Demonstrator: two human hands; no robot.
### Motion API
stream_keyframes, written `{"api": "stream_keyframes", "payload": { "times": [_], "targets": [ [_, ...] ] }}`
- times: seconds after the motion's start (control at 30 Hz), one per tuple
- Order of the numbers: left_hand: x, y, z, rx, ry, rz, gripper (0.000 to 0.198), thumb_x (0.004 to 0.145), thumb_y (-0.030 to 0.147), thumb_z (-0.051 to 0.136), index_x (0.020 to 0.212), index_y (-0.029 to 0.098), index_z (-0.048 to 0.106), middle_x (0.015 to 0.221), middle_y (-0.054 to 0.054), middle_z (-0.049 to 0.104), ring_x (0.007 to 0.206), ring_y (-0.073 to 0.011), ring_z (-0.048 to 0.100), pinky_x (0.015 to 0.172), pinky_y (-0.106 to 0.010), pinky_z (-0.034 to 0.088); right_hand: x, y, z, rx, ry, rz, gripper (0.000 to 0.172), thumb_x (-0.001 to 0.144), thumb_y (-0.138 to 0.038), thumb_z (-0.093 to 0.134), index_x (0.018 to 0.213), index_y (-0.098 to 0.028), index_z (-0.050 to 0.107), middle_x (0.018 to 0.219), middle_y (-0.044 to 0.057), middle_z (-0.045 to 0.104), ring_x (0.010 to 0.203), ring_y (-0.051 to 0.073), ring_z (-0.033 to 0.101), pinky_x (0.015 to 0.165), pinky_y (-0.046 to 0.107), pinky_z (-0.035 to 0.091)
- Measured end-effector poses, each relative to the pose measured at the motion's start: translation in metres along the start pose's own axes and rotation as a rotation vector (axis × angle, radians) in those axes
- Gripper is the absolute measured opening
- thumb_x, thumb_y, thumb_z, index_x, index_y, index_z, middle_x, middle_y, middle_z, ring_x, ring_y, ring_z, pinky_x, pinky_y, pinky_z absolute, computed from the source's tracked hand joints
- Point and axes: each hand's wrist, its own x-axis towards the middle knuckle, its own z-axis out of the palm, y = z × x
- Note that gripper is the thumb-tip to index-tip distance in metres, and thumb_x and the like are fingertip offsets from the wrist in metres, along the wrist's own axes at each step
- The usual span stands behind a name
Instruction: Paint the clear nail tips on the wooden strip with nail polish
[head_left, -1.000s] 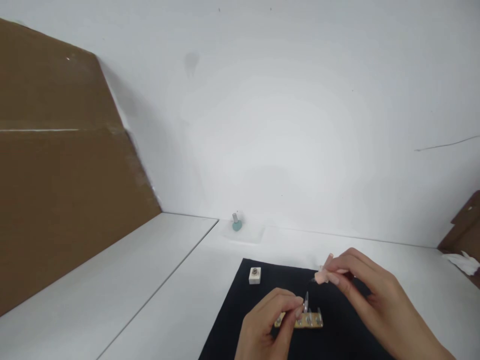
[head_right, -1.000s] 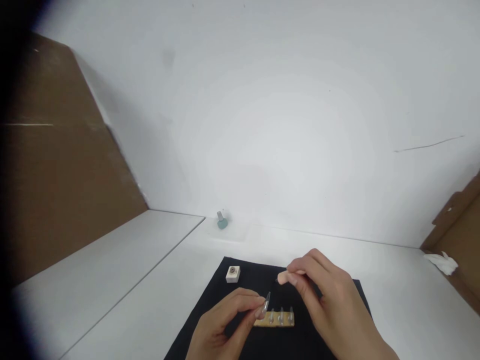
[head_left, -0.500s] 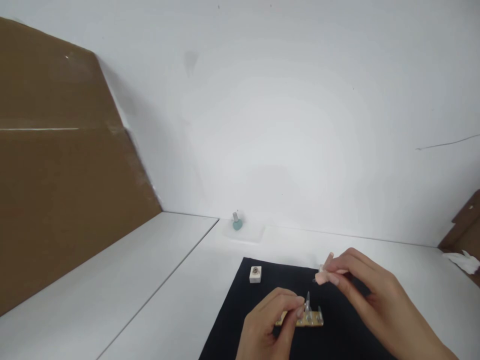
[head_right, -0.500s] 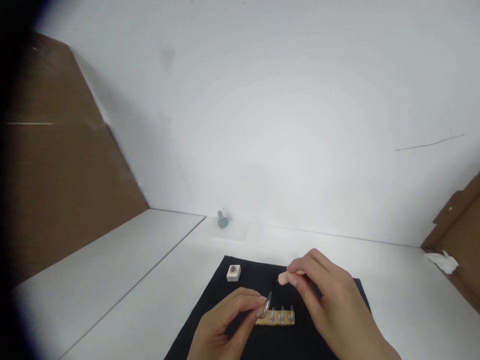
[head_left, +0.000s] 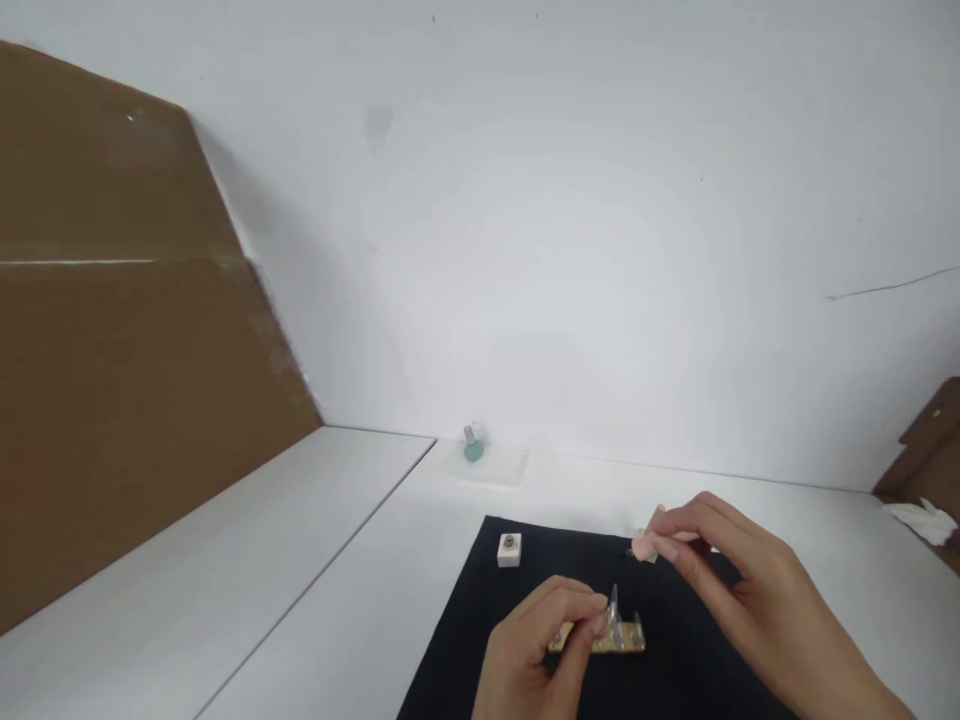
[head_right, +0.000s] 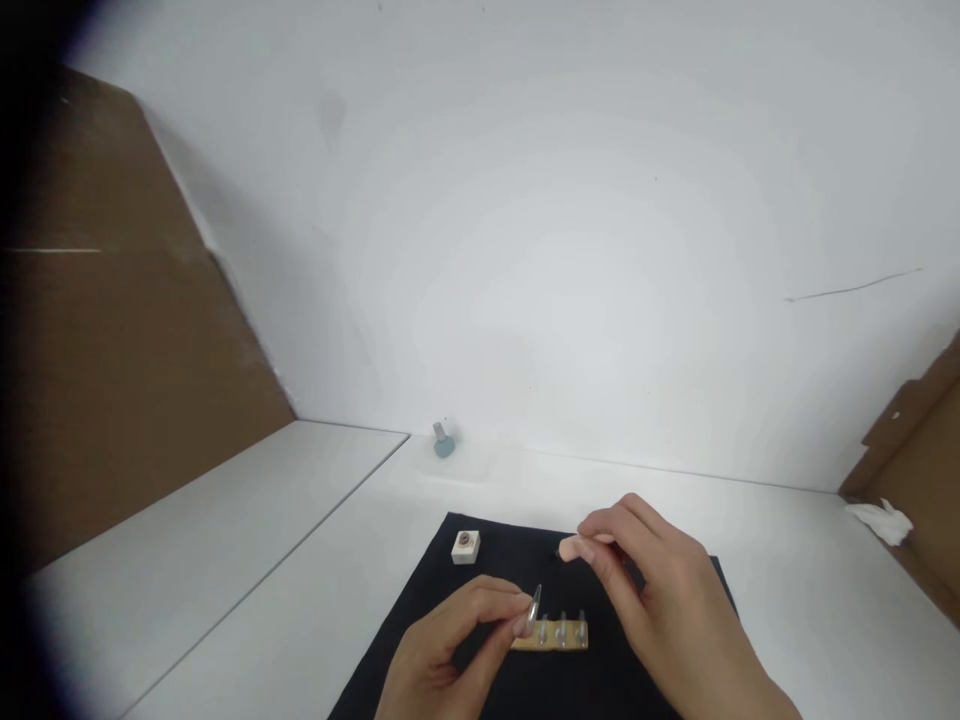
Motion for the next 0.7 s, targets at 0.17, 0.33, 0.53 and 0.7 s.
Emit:
{"api": "stream_keyframes", "payload": {
  "times": [0.17, 0.33, 0.53, 0.7],
  "targets": [
    [0.003, -0.003, -0.002, -0.171, 0.008, -0.323, 0.009, 0.081, 0.023, 0.077, 0.072, 0.022, 0.075, 0.065, 0.001, 0.076, 0.064, -0.0172, 0.07, 0.065, -0.023, 0.055, 0.0, -0.006, -0.005, 0.114, -0.101, 0.011, 0.016, 0.106, -0.032, 0.057, 0.094, -0.028, 0.067, 0.095, 0.0, 0.07, 0.088, 0.016, 0.07, 0.076, 0.023, 0.054],
    [0.007, 0.002, -0.001, -0.429, 0.052, -0.505, 0.016, 0.073, 0.027, 0.088, 0.071, 0.019, 0.075, 0.061, 0.001, 0.076, 0.062, -0.0152, 0.07, 0.064, -0.022, 0.054, 0.002, -0.013, -0.001, 0.218, -0.174, -0.012, 0.018, 0.107, -0.029, 0.054, 0.091, -0.027, 0.061, 0.091, -0.001, 0.066, 0.083, 0.014, 0.067, 0.075, 0.024, 0.051],
    [0.005, 0.006, 0.0, -0.456, 0.027, -0.481, 0.017, 0.072, 0.026, 0.091, 0.069, 0.02, 0.076, 0.064, 0.002, 0.076, 0.062, -0.0138, 0.07, 0.065, -0.021, 0.055, 0.003, -0.004, 0.006, 0.182, -0.079, 0.021, 0.015, 0.107, -0.029, 0.056, 0.096, -0.029, 0.066, 0.095, -0.001, 0.066, 0.086, 0.014, 0.067, 0.076, 0.024, 0.05],
    [0.006, 0.006, -0.002, -0.463, 0.004, -0.508, 0.019, 0.07, 0.028, 0.093, 0.068, 0.019, 0.076, 0.061, 0.001, 0.076, 0.061, -0.0145, 0.071, 0.065, -0.022, 0.056, 0.0, 0.001, 0.003, 0.189, -0.049, 0.025, 0.014, 0.107, -0.029, 0.056, 0.098, -0.03, 0.067, 0.098, -0.002, 0.067, 0.091, 0.014, 0.067, 0.079, 0.024, 0.05]
  ]
}}
